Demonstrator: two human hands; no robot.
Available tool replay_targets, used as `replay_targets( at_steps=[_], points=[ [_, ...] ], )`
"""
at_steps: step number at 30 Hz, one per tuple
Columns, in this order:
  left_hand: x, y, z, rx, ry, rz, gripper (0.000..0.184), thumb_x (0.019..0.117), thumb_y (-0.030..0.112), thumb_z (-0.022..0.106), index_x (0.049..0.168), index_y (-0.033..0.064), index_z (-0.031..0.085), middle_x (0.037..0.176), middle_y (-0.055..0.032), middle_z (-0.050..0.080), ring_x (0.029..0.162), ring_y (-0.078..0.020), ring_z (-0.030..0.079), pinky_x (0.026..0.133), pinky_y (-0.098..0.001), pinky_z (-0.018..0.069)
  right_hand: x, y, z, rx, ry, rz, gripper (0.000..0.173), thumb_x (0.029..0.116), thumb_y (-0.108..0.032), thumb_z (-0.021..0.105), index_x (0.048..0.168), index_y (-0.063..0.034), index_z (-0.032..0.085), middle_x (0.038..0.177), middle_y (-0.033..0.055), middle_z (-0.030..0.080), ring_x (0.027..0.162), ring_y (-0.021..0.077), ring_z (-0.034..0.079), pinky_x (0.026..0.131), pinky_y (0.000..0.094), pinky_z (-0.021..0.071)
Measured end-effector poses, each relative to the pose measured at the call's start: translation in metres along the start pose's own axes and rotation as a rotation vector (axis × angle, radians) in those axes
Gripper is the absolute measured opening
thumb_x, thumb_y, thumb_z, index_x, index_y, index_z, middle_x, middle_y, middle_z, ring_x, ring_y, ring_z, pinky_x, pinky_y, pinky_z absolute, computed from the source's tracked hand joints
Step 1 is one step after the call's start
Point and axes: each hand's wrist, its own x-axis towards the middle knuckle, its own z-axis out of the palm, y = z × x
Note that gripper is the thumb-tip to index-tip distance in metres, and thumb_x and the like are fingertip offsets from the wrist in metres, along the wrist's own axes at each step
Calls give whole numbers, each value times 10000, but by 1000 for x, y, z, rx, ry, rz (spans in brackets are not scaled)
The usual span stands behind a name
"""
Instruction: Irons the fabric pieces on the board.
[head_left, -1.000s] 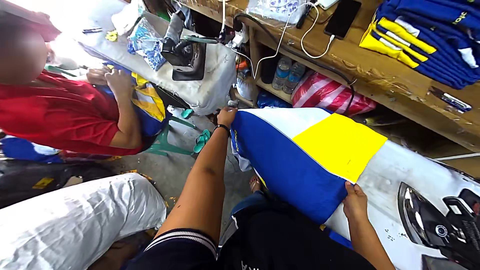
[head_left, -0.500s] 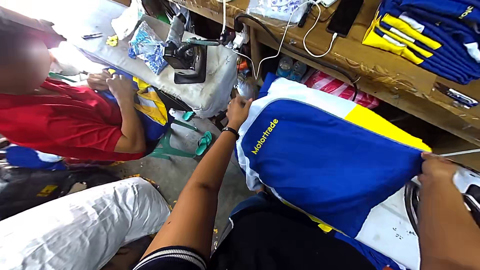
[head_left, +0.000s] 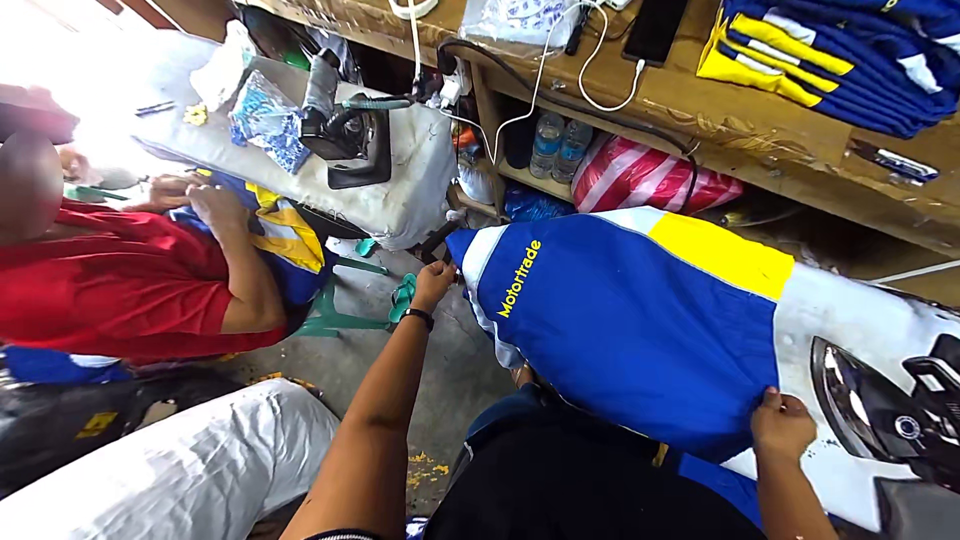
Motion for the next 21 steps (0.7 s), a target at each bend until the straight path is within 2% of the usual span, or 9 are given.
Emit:
replay_targets(
  at_steps=[2, 4, 5, 7, 10, 13, 16, 19, 21],
  points=[
    [-8, -6, 0, -13, 57, 4, 346, 1080, 199, 508, 922, -92, 610, 856, -167, 618, 801, -225, 567, 798, -448, 471, 6, 11, -9, -56, -3, -7, 444, 1106, -267, 468, 1130, 131, 663, 1111, 384, 652, 1106, 510, 624, 984, 647, 423],
    [-16, -10, 3, -63, 41, -36, 429, 1103, 308, 462, 1232, -79, 595, 1176, -252, 665, 1064, -332, 642, 965, -512, 490, 2, 25, -6, -121, -31, 14, 459, 1109, -281, 462, 1127, 131, 663, 1119, 396, 652, 1121, 539, 624, 978, 683, 421],
    [-20, -14, 8, -81, 6, -57, 514, 1100, 418, 434, 1377, -4, 529, 1327, -235, 625, 1180, -354, 623, 1005, -531, 487, -2, 29, -2, -147, -54, 45, 467, 1114, -292, 450, 1147, 123, 661, 1140, 395, 649, 1142, 544, 618, 986, 692, 421],
    [-18, -18, 19, -82, -66, -56, 598, 1097, 497, 381, 1479, 45, 471, 1427, -247, 569, 1293, -407, 573, 1050, -588, 463, -9, 30, 7, -185, -65, 93, 474, 1120, -311, 429, 1166, 100, 660, 1153, 382, 655, 1159, 541, 618, 977, 694, 432],
    [-10, -28, 27, -51, -128, 8, 596, 1112, 479, 339, 1391, 2, 562, 1279, -278, 632, 1196, -403, 609, 999, -592, 473, -14, 30, 4, -185, -67, 80, 479, 1117, -316, 439, 1123, 107, 663, 1117, 381, 658, 1133, 536, 623, 961, 690, 431],
    [-26, -28, 5, -18, -169, 60, 545, 1109, 456, 380, 1271, -2, 627, 1144, -219, 674, 1034, -295, 650, 929, -509, 516, -23, 41, -5, -210, -102, 28, 478, 1115, -299, 455, 1079, 127, 667, 1080, 401, 653, 1097, 563, 622, 941, 715, 421],
    [-46, -5, -17, 112, -159, 50, 473, 1120, 345, 402, 1036, -49, 651, 882, -159, 623, 754, -205, 534, 735, -437, 466, -38, 49, 2, -227, -117, 18, 471, 1115, -288, 458, 1063, 133, 664, 1057, 406, 654, 1070, 579, 628, 909, 732, 428],
    [-36, -14, -16, 178, -64, 2, 501, 1110, 358, 414, 979, -52, 671, 886, -211, 656, 806, -313, 603, 771, -554, 481, -36, 37, 10, -131, -45, 34, 447, 1106, -291, 465, 1214, 111, 628, 1075, 377, 667, 1033, 551, 650, 900, 705, 459],
    [-27, -13, -8, 239, 95, -73, 502, 1086, 399, 429, 1081, -35, 680, 1010, -277, 679, 956, -444, 649, 836, -676, 478, -23, 13, 9, -53, -25, 17, 483, 1095, -307, 476, 1363, 92, 523, 1065, 368, 665, 988, 543, 656, 886, 684, 482]
  ],
)
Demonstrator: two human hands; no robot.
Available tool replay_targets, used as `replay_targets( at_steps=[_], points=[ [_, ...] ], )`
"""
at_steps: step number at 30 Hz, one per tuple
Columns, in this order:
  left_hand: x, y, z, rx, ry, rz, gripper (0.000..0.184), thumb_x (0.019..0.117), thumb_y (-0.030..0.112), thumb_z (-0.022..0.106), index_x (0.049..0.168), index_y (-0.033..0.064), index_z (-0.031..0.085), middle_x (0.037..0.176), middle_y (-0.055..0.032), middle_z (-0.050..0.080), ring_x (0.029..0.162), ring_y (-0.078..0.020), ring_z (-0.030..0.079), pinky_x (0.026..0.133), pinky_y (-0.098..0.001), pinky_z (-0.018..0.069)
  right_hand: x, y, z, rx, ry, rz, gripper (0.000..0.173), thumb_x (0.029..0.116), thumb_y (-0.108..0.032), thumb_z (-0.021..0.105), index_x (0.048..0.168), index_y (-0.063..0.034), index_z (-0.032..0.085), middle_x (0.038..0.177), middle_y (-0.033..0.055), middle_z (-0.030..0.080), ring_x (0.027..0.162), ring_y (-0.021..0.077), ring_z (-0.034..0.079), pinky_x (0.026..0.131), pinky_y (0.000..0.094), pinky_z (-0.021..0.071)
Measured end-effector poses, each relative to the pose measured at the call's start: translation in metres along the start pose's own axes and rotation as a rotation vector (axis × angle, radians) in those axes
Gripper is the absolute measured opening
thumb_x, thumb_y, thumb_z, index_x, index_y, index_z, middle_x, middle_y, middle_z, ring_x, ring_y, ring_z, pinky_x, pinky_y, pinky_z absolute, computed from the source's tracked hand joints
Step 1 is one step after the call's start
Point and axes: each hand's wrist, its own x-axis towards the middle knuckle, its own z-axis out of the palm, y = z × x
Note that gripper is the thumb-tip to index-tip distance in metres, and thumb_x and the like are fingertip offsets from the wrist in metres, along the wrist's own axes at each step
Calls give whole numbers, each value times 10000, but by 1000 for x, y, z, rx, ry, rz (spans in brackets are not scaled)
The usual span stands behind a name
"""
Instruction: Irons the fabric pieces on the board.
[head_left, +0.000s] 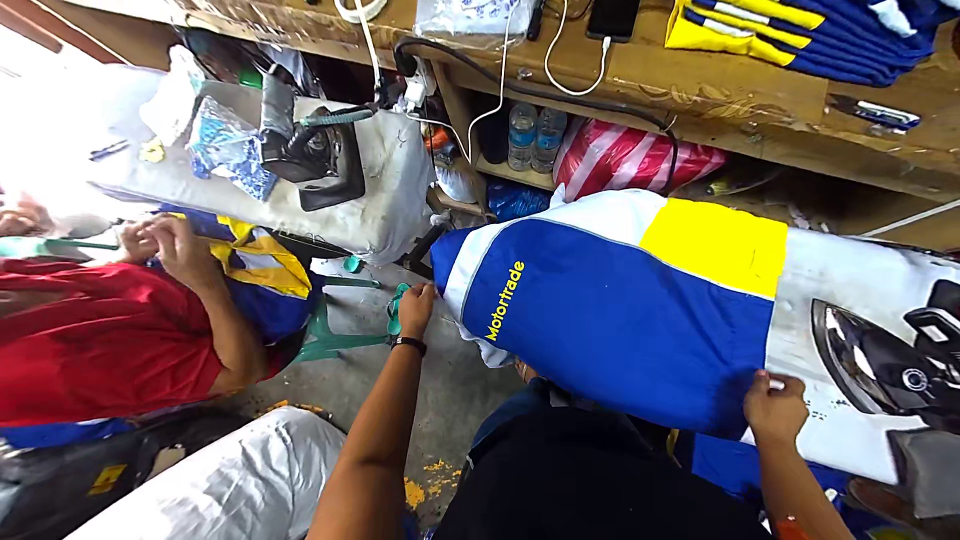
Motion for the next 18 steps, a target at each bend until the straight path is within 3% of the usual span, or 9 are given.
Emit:
replay_targets(
  at_steps=[1, 3, 6, 9, 11, 13, 18],
  points=[
    [3, 11, 1, 30, 63, -9, 496, 1085, 407, 445, 1194, -29, 654, 1146, -305, 664, 1093, -490, 632, 919, -711, 462, 10, -14, -1, 12, 10, -29, 523, 1084, -311, 490, 1422, 87, 464, 1060, 369, 665, 975, 545, 659, 876, 679, 492],
    [5, 37, 4, 101, 162, 92, 504, 1076, 395, 467, 1322, -29, 580, 1331, -319, 574, 1254, -498, 547, 1023, -680, 431, 35, -45, -3, -13, 32, -82, 598, 1073, -312, 492, 1508, 76, 359, 1114, 377, 655, 1019, 550, 656, 903, 666, 496],
    [20, 76, 16, 230, 225, 328, 467, 1053, 314, 515, 1358, -33, 585, 1399, -313, 550, 1331, -499, 492, 1061, -671, 387, 79, -95, -8, -74, 36, -111, 634, 1069, -268, 474, 1569, 60, 265, 1301, 373, 601, 1183, 524, 624, 1012, 621, 480],
    [43, 102, 28, 346, 134, 359, 462, 1071, 340, 486, 1390, 24, 592, 1447, -248, 555, 1420, -463, 425, 1099, -681, 334, 116, -133, -10, -107, -2, -51, 609, 1045, -157, 485, 1577, 24, 248, 1372, 348, 572, 1274, 468, 594, 1065, 574, 460],
    [55, 119, 32, 395, 3, 285, 467, 1086, 393, 459, 1355, 60, 646, 1445, -201, 584, 1463, -423, 390, 1147, -684, 266, 137, -147, -10, -99, -26, -45, 603, 991, -57, 532, 1544, 28, 307, 1377, 355, 562, 1289, 477, 578, 1063, 594, 455],
    [62, 132, 35, 404, -54, 213, 455, 1101, 388, 429, 1272, 68, 704, 1377, -182, 643, 1437, -392, 440, 1167, -672, 228, 158, -153, -13, -100, -16, -36, 582, 954, -28, 570, 1504, 15, 385, 1375, 330, 579, 1288, 454, 586, 1055, 578, 464],
    [62, 153, 41, 350, 113, 153, 362, 1084, 317, 482, 1174, 89, 747, 1318, -139, 684, 1370, -355, 512, 1168, -631, 248, 199, -157, -29, -92, 56, -9, 536, 938, -32, 577, 1462, -2, 465, 1391, 264, 600, 1315, 366, 590, 1087, 497, 464]
  ],
)
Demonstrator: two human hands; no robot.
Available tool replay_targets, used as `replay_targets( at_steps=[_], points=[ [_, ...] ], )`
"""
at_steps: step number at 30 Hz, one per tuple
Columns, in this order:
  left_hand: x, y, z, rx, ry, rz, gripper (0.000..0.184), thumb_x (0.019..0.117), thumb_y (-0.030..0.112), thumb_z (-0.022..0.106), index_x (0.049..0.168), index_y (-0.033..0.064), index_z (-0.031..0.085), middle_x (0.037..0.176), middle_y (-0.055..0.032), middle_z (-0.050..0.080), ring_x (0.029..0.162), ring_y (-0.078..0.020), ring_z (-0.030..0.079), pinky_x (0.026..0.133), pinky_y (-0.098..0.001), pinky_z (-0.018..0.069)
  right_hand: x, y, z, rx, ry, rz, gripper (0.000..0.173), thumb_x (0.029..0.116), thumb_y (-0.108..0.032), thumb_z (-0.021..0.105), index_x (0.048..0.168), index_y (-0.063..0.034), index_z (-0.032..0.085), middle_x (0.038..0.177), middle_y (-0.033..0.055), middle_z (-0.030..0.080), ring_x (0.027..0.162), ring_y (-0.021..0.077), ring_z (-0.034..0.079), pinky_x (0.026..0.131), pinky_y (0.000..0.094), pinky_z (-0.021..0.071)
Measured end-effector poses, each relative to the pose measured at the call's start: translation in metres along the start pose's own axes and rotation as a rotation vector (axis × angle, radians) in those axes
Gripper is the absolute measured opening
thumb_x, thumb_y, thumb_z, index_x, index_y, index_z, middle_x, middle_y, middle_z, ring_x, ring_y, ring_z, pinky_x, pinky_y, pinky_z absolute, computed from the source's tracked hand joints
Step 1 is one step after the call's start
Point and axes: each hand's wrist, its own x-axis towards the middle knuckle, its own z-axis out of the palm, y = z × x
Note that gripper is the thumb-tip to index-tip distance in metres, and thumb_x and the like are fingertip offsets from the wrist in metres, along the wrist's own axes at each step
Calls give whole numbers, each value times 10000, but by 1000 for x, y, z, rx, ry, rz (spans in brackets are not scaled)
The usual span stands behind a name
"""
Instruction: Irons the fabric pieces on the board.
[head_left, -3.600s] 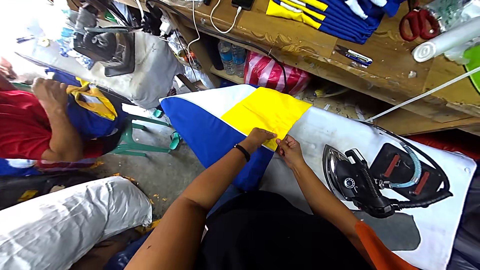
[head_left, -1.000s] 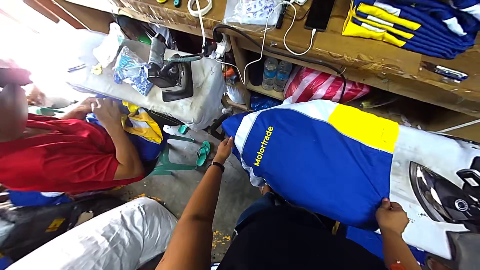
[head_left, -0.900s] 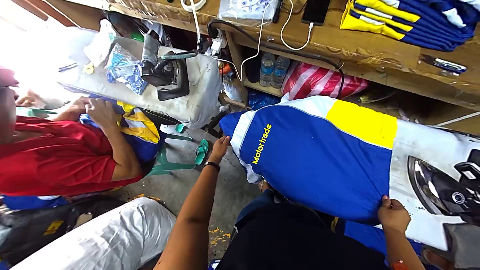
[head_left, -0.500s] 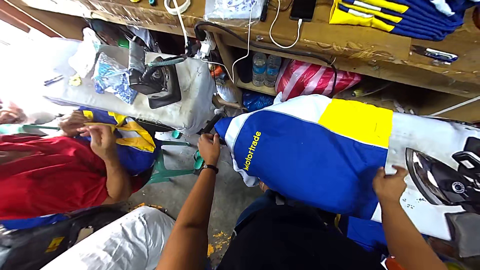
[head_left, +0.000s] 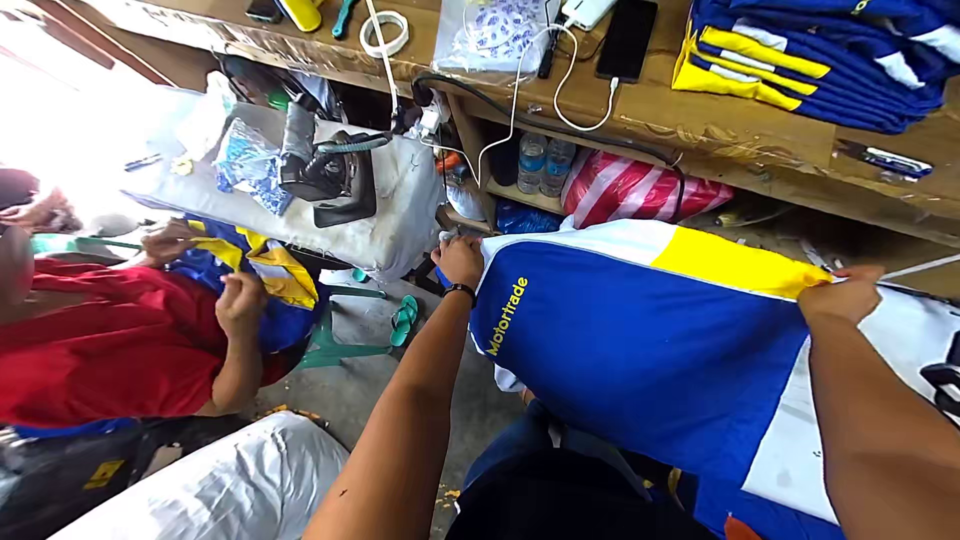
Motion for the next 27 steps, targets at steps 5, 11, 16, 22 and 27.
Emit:
replay_targets(
  at_steps=[5, 11, 16, 22, 27],
  points=[
    [-25, -5, 28, -49, 162, 138, 476, 1079, 338, 469, 1427, 26, 567, 1566, -204, 459, 1519, -406, 312, 1200, -648, 227, -14, 2, 17, -14, 13, -78, 610, 986, -152, 597, 1526, 32, 380, 1521, 334, 426, 1392, 474, 472, 1120, 579, 420],
    [-70, -18, 62, 123, 70, 598, 651, 1079, 452, 367, 1605, 70, 338, 1692, -116, 276, 1574, -371, 193, 1226, -650, 166, -143, 53, 60, -49, 71, -614, 742, 1068, -502, 334, 1575, 38, 345, 1618, 319, 320, 1498, 532, 297, 1155, 757, 219],
    [-64, -25, 69, 238, 37, 595, 746, 1058, 567, 308, 1642, 106, 248, 1721, -62, 207, 1588, -352, 143, 1216, -690, 107, -191, 134, 101, -121, 99, -490, 895, 1009, -676, 217, 1624, -29, 277, 1667, 272, 252, 1546, 470, 235, 1191, 721, 162],
    [-58, -31, 75, 237, 70, 626, 738, 1058, 562, 310, 1640, 111, 256, 1717, -83, 213, 1583, -368, 156, 1196, -725, 112, -200, 170, 92, -98, 93, -431, 863, 1035, -622, 239, 1615, 16, 264, 1665, 261, 270, 1544, 452, 258, 1211, 692, 183],
    [-91, -15, 86, 209, 114, 538, 790, 1056, 554, 304, 1639, 35, 189, 1720, -178, 125, 1590, -398, 79, 1205, -716, 57, -210, 188, 82, -91, 9, -429, 836, 1044, -563, 302, 1619, 39, 217, 1694, 235, 204, 1569, 428, 199, 1226, 681, 152]
  ],
)
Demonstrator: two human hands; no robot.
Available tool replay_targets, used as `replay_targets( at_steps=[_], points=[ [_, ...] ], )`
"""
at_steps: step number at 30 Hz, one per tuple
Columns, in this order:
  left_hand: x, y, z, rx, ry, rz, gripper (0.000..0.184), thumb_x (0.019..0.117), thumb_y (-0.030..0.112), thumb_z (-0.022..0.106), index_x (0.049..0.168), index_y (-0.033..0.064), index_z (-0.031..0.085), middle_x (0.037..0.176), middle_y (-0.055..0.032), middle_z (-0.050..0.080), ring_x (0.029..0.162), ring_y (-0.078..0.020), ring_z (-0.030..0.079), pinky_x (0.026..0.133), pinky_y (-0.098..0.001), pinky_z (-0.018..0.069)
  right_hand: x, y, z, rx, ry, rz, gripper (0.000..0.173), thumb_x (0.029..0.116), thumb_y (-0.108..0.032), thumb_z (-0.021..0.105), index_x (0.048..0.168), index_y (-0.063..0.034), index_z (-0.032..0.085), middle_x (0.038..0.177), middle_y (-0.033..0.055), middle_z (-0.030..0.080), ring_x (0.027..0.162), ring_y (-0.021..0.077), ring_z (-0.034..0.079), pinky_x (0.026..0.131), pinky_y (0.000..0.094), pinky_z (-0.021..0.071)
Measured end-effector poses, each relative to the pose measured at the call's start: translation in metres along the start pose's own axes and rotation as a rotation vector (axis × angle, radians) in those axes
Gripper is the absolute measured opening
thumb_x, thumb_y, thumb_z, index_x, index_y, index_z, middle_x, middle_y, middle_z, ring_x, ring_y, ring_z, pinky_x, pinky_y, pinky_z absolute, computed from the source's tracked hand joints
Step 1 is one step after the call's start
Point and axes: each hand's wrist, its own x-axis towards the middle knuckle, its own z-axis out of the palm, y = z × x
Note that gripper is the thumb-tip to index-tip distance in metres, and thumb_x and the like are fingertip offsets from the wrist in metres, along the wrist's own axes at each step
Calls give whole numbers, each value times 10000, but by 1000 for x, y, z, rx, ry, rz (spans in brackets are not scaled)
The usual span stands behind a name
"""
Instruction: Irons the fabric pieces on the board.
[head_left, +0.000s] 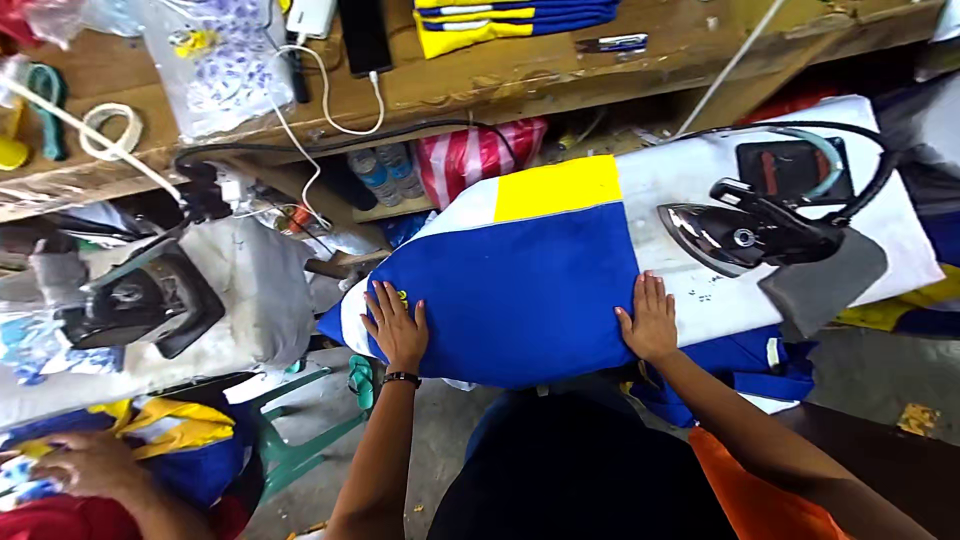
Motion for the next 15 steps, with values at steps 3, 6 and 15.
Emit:
replay_targets(
  at_steps=[3, 6, 15],
  points=[
    [-24, 32, 10, 8, 15, -4, 817, 1048, 542, 316, 1628, -14, 169, 1709, -227, 114, 1586, -417, 83, 1210, -700, 67, 13, 2, -41, 45, 60, -80, 691, 1023, -418, 474, 1572, -7, 389, 1660, 271, 271, 1554, 483, 191, 1195, 752, 135],
    [-50, 70, 22, -22, 4, 7, 811, 1056, 542, 317, 1630, -10, 166, 1713, -223, 91, 1592, -396, 62, 1221, -692, 57, 59, 26, -108, 0, 235, -138, 595, 960, -340, 590, 1506, -113, 522, 1640, 277, 298, 1522, 551, 188, 1142, 813, 137],
    [-57, 197, 35, -259, -121, 240, 715, 1069, 464, 371, 1609, 5, 281, 1699, -197, 200, 1587, -391, 110, 1234, -665, 87, 189, 95, -202, 195, -453, 28, 443, 1065, -361, 576, 1365, -37, 542, 929, 260, 666, 757, 395, 650, 698, 575, 531]
  ],
)
